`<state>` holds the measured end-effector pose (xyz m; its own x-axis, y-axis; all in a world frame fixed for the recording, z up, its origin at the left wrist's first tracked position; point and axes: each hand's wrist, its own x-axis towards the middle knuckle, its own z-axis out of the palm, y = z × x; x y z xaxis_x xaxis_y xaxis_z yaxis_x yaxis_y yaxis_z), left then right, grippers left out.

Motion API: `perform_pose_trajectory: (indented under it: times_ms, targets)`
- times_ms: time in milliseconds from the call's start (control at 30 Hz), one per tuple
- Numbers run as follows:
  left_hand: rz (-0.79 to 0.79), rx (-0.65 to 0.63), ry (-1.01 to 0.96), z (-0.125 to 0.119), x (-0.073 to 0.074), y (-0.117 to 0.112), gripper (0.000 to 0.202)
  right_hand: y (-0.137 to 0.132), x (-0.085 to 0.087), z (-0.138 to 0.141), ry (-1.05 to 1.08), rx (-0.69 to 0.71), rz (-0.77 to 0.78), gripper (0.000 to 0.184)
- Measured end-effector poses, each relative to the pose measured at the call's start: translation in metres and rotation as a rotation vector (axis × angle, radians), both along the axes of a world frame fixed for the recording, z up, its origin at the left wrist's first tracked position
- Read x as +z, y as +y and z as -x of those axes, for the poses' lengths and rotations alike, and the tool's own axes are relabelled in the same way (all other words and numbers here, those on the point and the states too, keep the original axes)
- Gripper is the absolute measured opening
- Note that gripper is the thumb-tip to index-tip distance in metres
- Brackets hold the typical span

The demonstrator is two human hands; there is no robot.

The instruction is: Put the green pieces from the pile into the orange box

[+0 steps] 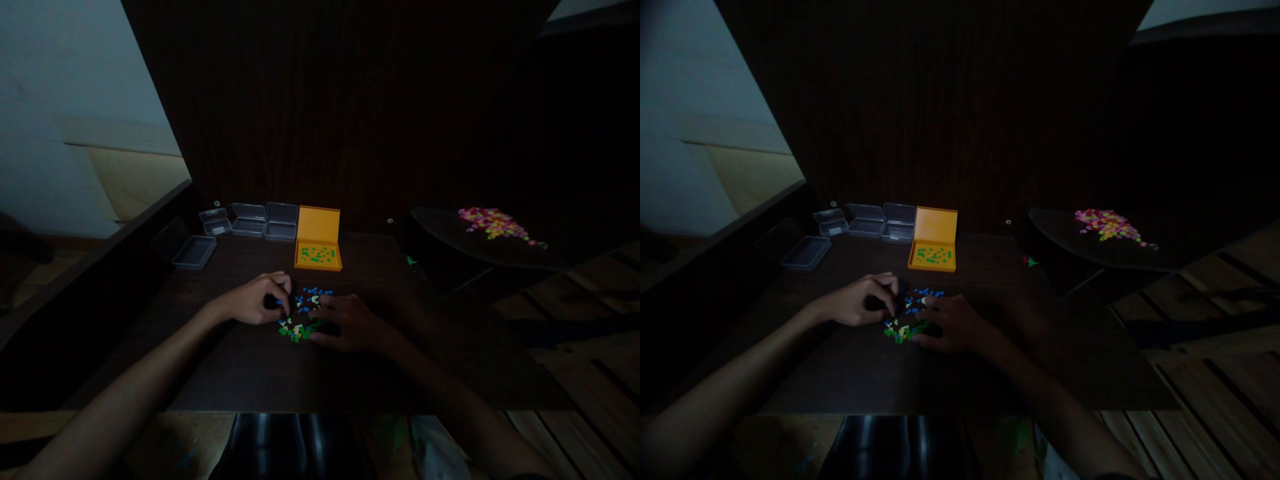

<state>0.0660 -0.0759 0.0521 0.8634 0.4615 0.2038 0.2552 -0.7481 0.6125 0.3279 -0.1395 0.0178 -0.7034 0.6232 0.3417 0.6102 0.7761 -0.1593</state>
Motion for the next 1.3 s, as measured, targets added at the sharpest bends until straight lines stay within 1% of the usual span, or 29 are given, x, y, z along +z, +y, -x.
perform_pose_trajectory:
  times_ms: [167,300,467,667,800,933,1100,1167,1300]
  targets:
    - [0.047,-0.061,0.006,-0.002,-0.001,-0.002,0.02,-0.002,0.001,0.003,0.016,0.049,-0.024,0.04]
    - [0.039,-0.061,0.041,-0.003,-0.001,-0.004,0.022,-0.003,0.004,0.006,0.005,0.059,-0.014,0.038]
    - [0.039,-0.045,0.046,-0.003,0.001,-0.005,0.025,-0.005,0.005,0.011,-0.027,0.116,0.036,0.039]
    - [0.06,-0.051,0.012,-0.003,0.002,-0.005,0.02,-0.005,0.003,0.013,-0.024,0.143,0.037,0.044]
    - [0.043,-0.065,0.04,-0.004,0.001,-0.006,0.02,-0.004,0.004,0.012,-0.048,0.128,0.063,0.042]
    - [0.016,-0.042,0.066,-0.005,0.0,-0.006,0.025,-0.004,0.005,0.012,-0.087,0.095,0.097,0.045]
    - [-0.001,0.015,0.085,-0.005,0.001,-0.007,0.035,-0.003,0.002,0.01,-0.072,0.011,0.036,0.048]
    - [0.003,0.028,0.071,-0.005,0.002,-0.006,0.033,-0.003,0.001,0.009,-0.042,0.04,0.024,0.047]
    - [0.009,-0.004,0.038,-0.003,0.002,-0.005,0.016,-0.003,0.002,0.01,-0.011,0.172,0.068,0.041]
